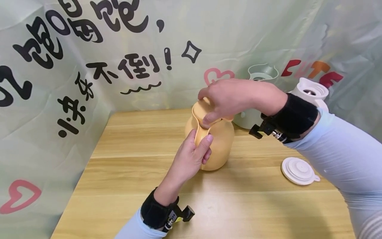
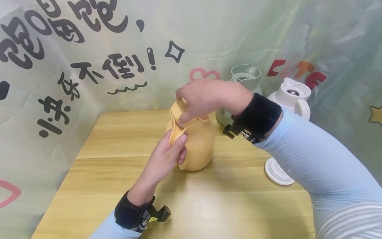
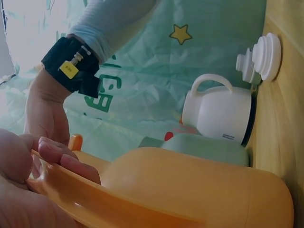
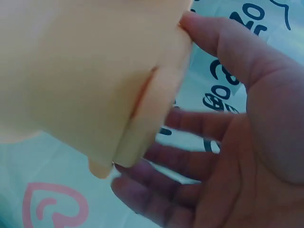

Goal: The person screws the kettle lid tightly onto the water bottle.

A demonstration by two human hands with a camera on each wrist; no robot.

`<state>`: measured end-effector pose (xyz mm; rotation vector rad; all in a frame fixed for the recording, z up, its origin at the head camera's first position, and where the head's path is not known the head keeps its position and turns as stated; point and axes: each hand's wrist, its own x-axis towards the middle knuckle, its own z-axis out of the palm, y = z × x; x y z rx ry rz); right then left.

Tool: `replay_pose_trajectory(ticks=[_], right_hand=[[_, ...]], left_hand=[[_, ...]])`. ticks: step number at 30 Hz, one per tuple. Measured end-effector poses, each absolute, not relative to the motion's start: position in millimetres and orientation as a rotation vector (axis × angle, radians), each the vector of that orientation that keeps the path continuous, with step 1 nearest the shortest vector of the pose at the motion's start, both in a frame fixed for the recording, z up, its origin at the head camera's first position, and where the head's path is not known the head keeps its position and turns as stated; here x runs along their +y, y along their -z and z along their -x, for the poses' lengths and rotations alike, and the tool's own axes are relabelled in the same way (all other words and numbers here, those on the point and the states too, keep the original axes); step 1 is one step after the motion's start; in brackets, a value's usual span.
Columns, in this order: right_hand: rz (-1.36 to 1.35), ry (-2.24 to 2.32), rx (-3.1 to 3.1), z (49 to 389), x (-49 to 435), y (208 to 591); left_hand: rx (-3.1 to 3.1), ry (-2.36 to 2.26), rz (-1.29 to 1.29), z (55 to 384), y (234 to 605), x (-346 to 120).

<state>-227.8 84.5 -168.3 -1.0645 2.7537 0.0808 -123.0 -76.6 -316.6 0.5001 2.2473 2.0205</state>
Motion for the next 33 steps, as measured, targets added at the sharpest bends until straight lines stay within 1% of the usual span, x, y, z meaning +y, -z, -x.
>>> replay_pose_trajectory(ticks=[8,10,12,17,19,26,33], right_hand=[[0.775,-0.300,2.913,221,72,176],[0.757,-0.293,2.903,221,72,177],[0.816,-0.241,2.876,222,74,175],[1.112,0.002,2.681,229,85,167],[1.171,0.076,2.589,233,90,163],[1.178,0.187,2.405,245,104,156],[1.226,0.202,2.473,250,107,166]], left_hand=[[2.272,-2.003,-0.500,121,316,-76],[2.277,-1.999,-0.509,121,317,-76],[2.282,-1.996,-0.513,121,317,-76],[2.295,-1.990,-0.509,122,317,-77],[2.297,-1.992,-0.512,122,317,-78],[2.276,-2.014,-0.554,123,317,-78],[2.272,-2.015,-0.564,124,319,-78]])
